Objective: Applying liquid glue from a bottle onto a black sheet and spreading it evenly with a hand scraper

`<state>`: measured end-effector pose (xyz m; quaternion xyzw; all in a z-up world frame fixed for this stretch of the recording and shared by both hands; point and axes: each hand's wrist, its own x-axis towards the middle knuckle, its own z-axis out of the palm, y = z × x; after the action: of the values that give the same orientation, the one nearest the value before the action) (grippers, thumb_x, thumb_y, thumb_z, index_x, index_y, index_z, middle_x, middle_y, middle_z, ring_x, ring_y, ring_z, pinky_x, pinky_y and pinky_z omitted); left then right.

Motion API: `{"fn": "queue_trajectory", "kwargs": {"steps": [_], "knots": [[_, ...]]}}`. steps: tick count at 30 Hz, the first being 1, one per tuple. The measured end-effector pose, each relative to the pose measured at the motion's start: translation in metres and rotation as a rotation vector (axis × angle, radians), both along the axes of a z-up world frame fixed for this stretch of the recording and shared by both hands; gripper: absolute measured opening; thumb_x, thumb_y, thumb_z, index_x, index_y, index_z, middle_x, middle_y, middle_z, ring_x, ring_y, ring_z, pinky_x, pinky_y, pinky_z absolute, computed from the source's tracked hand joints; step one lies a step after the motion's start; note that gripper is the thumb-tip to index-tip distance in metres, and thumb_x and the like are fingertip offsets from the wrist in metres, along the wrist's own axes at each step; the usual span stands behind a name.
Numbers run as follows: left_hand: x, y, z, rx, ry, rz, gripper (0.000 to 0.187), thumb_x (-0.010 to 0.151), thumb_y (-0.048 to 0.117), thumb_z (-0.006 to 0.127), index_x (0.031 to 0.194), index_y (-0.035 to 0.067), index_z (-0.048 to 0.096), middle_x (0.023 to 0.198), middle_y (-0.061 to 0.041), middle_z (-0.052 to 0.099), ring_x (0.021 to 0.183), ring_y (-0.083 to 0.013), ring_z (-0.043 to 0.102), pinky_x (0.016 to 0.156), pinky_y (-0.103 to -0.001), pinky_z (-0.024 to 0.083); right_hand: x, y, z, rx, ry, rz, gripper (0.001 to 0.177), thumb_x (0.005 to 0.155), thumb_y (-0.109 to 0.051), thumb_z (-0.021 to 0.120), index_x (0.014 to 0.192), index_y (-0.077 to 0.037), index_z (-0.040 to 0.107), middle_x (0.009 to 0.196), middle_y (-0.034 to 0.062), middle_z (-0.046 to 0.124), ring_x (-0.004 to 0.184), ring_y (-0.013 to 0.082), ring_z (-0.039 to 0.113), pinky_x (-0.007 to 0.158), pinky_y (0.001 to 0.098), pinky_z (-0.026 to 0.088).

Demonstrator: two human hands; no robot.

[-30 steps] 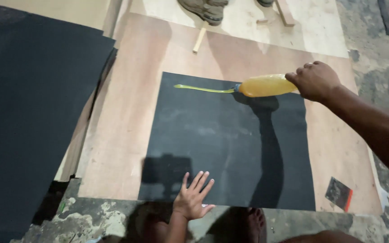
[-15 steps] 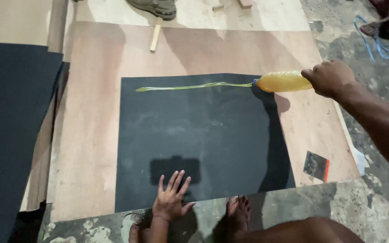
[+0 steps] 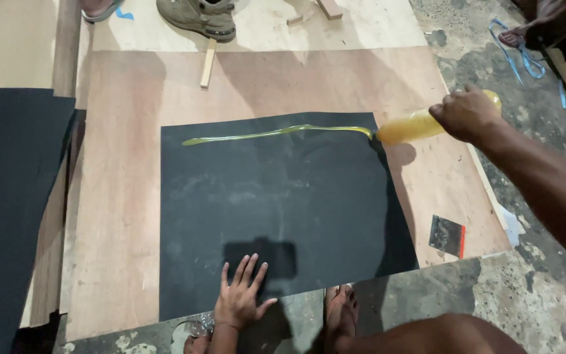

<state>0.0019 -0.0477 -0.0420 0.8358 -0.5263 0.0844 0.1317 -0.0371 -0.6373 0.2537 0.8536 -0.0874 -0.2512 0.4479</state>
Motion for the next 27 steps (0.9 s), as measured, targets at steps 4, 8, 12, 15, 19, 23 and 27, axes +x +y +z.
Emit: {"fn": "queue_trajectory", "kwargs": {"steps": [4, 8, 12, 15, 19, 23, 27], "knots": [[-0.001, 0.003, -0.004, -0.037, 0.037, -0.009, 0.096, 0.074, 0.08, 0.058, 0.151, 0.025, 0.04, 0.163, -0.009, 0.028, 0.15, -0.0233, 0.024, 0.116, -0.062, 0.013, -0.004, 0.015, -0.016, -0.065, 0.112, 0.073, 0.022, 0.097, -0.036, 0.053, 0.118, -0.031, 0.059, 0.112, -0.0087, 0.071, 0.105, 0.0152, 0.07, 0.087, 0.0344, 0.052], [0.001, 0.003, -0.01, -0.158, -0.106, -0.004, 0.109, 0.062, 0.082, 0.068, 0.151, 0.023, 0.041, 0.162, -0.01, 0.031, 0.15, -0.0241, 0.027, 0.117, -0.06, 0.014, -0.009, 0.038, 0.006, 0.16, -0.204, 0.163, 0.031, 0.085, -0.033, 0.063, 0.115, -0.031, 0.056, 0.102, -0.0057, 0.07, 0.094, 0.0193, 0.071, 0.08, 0.038, 0.055], [0.009, 0.0, -0.02, -0.284, -0.288, -0.056, 0.077, 0.099, 0.08, 0.03, 0.144, 0.023, 0.052, 0.149, -0.012, 0.049, 0.139, -0.0264, 0.046, 0.105, -0.06, 0.032, -0.065, 0.06, -0.02, 0.542, -0.86, -0.217, 0.069, 0.073, -0.059, 0.07, 0.135, -0.031, 0.063, 0.119, 0.0011, 0.074, 0.102, 0.0319, 0.073, 0.083, 0.0447, 0.057], [0.011, -0.013, -0.019, -0.461, -0.505, 0.089, 0.035, 0.106, 0.025, 0.033, 0.127, 0.032, 0.059, 0.136, -0.001, 0.062, 0.125, -0.0157, 0.058, 0.093, -0.051, 0.048, -0.089, 0.162, 0.01, 0.802, -1.413, -0.419, 0.075, 0.071, -0.048, 0.078, 0.138, -0.018, 0.065, 0.119, 0.0159, 0.072, 0.114, 0.033, 0.065, 0.089, 0.0421, 0.048], [0.0, -0.019, -0.046, -0.243, -0.05, 0.073, 0.038, 0.101, 0.046, 0.05, 0.137, 0.038, 0.059, 0.149, 0.002, 0.049, 0.137, -0.0176, 0.043, 0.099, -0.063, 0.034, -0.101, 0.204, 0.022, 1.056, -1.739, -0.406, 0.076, 0.071, -0.022, 0.084, 0.138, 0.002, 0.056, 0.124, 0.0223, 0.061, 0.109, 0.0332, 0.06, 0.089, 0.0417, 0.048], [-0.009, -0.048, -0.055, -0.414, 0.005, 0.284, 0.02, 0.092, 0.047, 0.059, 0.102, 0.038, 0.073, 0.124, 0.007, 0.066, 0.121, -0.0196, 0.058, 0.101, -0.066, 0.037, -0.088, 0.217, 0.043, 1.566, -1.72, -0.586, 0.056, 0.063, -0.012, 0.085, 0.113, 0.004, 0.068, 0.108, 0.0195, 0.075, 0.094, 0.0296, 0.071, 0.083, 0.0415, 0.057], [0.026, -0.077, -0.001, 0.409, 0.82, 0.314, 0.074, 0.091, 0.041, 0.046, 0.157, 0.052, 0.014, 0.141, 0.007, 0.05, 0.127, -0.0197, 0.051, 0.096, -0.043, 0.044, -0.073, 0.251, 0.066, 1.855, -1.601, -0.678, 0.07, 0.057, -0.006, 0.086, 0.122, 0.0, 0.06, 0.115, 0.0203, 0.074, 0.101, 0.0324, 0.072, 0.088, 0.0441, 0.058]]}}
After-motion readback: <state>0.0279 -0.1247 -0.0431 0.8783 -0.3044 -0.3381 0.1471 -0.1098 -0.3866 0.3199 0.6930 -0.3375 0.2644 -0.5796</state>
